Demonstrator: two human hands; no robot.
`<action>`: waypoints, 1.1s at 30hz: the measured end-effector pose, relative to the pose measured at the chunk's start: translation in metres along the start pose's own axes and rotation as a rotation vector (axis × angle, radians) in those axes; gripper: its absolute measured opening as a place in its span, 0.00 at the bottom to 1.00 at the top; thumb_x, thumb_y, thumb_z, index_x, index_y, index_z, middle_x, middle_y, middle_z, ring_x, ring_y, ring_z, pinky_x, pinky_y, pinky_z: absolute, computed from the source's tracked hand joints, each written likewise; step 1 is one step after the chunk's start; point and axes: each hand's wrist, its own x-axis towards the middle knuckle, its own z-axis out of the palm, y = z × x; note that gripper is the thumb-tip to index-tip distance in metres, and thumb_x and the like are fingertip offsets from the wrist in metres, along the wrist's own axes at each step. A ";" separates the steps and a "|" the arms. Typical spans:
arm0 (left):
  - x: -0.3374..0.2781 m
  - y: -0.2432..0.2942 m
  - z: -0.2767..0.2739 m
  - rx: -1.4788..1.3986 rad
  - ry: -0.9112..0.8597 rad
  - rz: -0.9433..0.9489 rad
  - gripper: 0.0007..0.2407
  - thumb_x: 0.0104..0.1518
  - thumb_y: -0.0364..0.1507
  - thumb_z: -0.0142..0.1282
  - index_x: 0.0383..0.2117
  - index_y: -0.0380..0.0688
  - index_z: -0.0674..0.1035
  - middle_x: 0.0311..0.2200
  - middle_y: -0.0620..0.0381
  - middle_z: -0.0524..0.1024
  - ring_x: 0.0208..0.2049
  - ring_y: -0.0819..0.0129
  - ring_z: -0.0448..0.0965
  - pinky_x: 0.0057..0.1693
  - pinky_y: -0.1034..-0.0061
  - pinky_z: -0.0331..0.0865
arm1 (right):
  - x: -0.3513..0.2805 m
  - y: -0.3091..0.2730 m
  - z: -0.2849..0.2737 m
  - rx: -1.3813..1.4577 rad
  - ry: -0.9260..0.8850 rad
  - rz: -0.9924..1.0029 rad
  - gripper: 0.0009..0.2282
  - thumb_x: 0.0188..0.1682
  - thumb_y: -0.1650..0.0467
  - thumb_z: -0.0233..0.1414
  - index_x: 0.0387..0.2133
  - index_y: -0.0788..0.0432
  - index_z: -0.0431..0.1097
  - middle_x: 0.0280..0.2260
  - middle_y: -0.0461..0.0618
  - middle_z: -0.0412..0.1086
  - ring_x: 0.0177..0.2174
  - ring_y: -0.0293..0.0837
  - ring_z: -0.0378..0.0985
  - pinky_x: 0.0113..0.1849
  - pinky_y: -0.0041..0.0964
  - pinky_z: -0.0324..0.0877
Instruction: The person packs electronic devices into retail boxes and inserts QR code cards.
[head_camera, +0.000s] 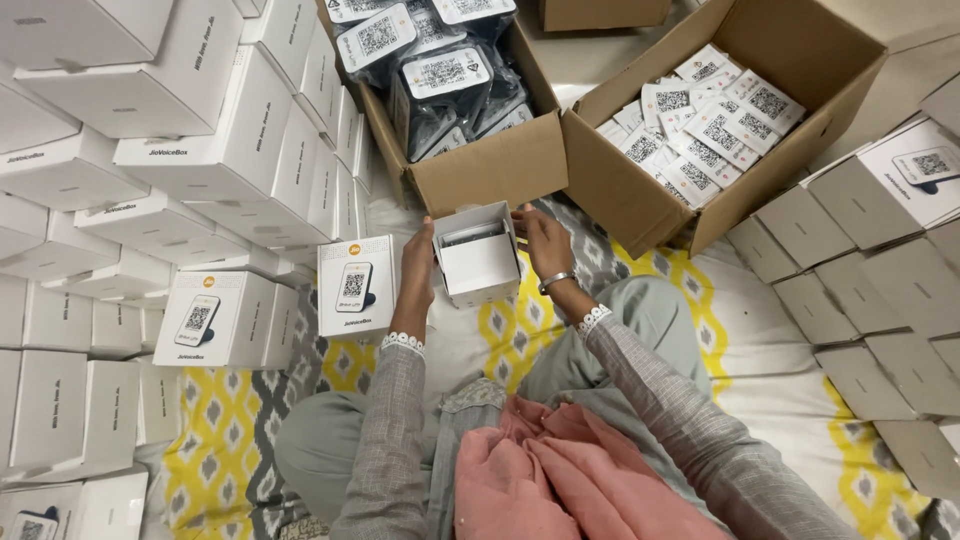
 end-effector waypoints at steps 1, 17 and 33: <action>0.001 0.001 0.000 0.000 0.000 -0.002 0.27 0.62 0.49 0.48 0.59 0.43 0.74 0.52 0.55 0.77 0.51 0.65 0.73 0.58 0.66 0.63 | 0.000 -0.004 0.001 -0.001 0.000 0.002 0.23 0.58 0.58 0.44 0.43 0.67 0.75 0.40 0.56 0.80 0.40 0.45 0.84 0.40 0.36 0.79; -0.053 0.021 0.004 -0.064 0.049 0.041 0.21 0.61 0.41 0.49 0.46 0.35 0.82 0.41 0.54 0.80 0.42 0.69 0.78 0.53 0.72 0.69 | -0.026 -0.033 0.010 -0.177 0.053 -0.043 0.21 0.55 0.55 0.46 0.45 0.58 0.76 0.36 0.53 0.79 0.35 0.43 0.83 0.35 0.36 0.78; -0.090 -0.058 0.023 0.377 0.057 0.819 0.24 0.56 0.15 0.36 0.59 0.40 0.74 0.71 0.48 0.58 0.71 0.53 0.57 0.71 0.65 0.53 | -0.056 0.048 0.004 -0.422 -0.020 -0.558 0.04 0.49 0.71 0.53 0.35 0.58 0.72 0.55 0.57 0.64 0.56 0.57 0.66 0.55 0.48 0.63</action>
